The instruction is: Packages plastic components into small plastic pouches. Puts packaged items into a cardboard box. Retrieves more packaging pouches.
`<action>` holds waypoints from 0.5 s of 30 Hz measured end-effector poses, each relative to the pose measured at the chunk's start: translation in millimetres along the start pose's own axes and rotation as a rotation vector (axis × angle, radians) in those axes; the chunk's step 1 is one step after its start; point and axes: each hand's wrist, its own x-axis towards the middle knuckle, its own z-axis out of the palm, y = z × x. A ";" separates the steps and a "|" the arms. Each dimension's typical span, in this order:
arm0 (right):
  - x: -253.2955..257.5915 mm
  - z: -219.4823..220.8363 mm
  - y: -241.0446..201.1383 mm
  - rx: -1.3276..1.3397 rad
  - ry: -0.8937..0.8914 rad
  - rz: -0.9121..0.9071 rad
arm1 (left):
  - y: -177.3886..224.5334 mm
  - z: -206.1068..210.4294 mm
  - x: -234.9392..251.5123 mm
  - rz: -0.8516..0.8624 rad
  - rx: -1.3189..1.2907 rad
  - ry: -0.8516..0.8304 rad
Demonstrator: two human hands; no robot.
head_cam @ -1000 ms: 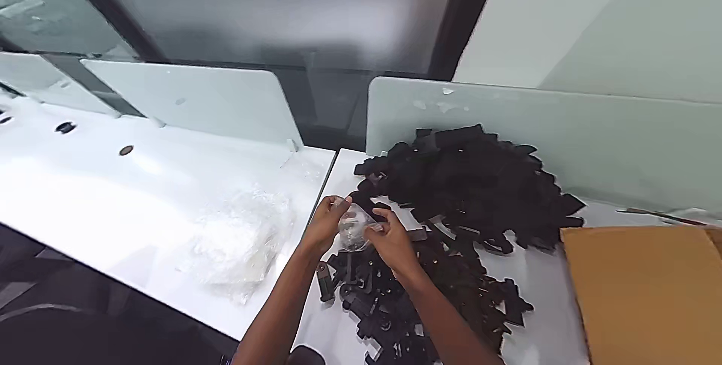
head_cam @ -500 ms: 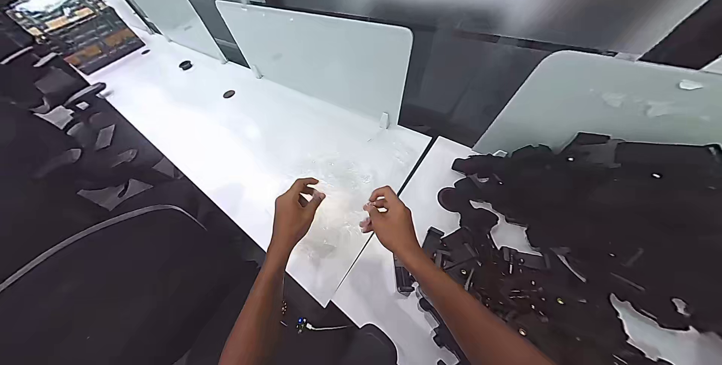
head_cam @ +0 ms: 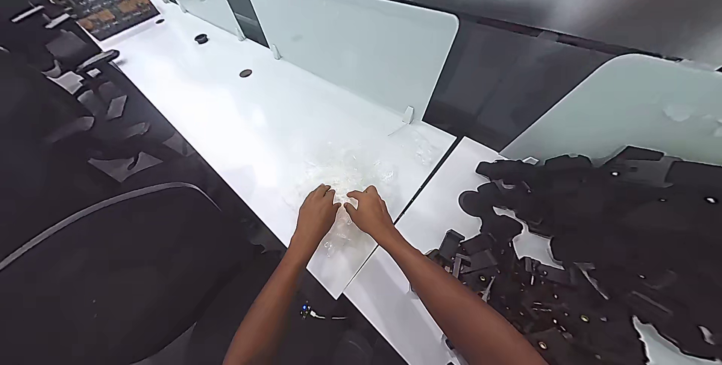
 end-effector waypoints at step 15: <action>-166.0 -92.3 105.9 0.415 0.393 0.053 | 169.6 -2.9 -53.8 0.681 -0.291 0.237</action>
